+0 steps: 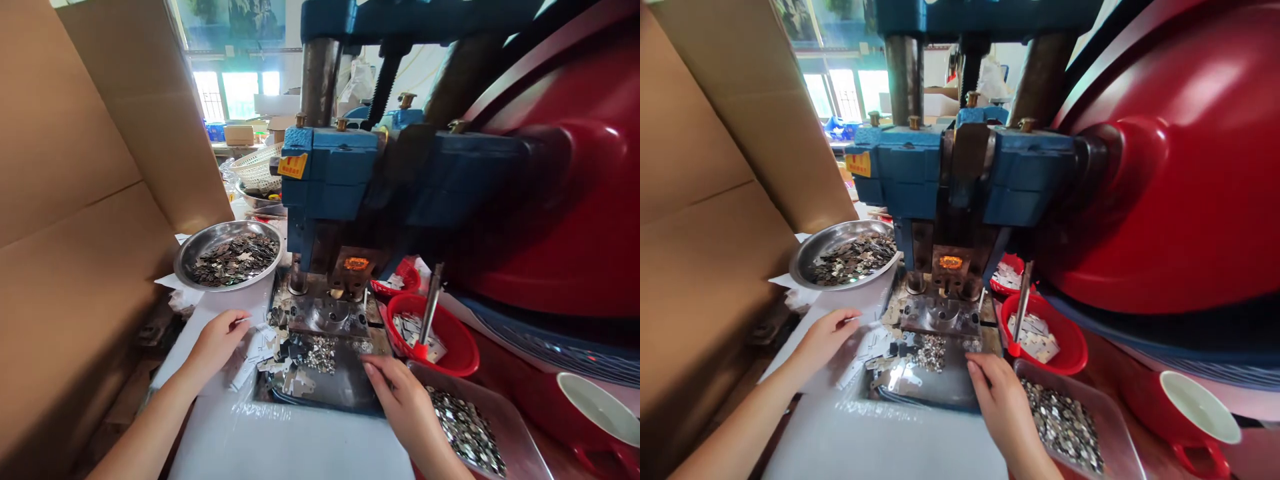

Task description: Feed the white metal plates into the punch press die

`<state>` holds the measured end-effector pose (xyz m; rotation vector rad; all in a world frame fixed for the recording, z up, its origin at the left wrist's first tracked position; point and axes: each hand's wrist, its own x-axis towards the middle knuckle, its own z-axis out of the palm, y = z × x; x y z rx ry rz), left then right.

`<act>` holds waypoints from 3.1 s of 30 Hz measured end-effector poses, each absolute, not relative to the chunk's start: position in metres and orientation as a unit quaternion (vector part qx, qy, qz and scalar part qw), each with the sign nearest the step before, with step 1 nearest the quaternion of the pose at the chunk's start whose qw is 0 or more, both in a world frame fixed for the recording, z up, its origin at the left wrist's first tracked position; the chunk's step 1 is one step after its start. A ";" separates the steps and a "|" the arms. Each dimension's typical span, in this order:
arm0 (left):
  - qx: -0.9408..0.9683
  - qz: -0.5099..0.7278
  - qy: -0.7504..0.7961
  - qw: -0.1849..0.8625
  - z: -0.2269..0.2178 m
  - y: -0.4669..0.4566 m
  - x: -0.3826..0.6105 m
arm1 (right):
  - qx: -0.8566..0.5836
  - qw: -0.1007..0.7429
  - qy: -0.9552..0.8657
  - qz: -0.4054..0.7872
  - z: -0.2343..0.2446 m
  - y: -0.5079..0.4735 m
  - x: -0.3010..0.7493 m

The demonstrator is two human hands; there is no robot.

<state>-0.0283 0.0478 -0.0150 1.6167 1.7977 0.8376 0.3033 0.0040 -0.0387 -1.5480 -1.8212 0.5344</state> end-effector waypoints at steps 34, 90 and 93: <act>0.639 0.394 0.561 0.349 -0.019 0.119 0.113 | -0.583 0.451 -0.642 0.211 -0.031 0.115 0.264; 0.656 0.293 0.584 0.377 -0.002 0.040 0.060 | -0.539 0.388 -0.746 0.047 -0.031 0.080 0.286; 0.638 0.323 0.587 0.380 0.001 0.052 0.067 | -0.539 0.377 -0.752 0.031 -0.022 0.097 0.269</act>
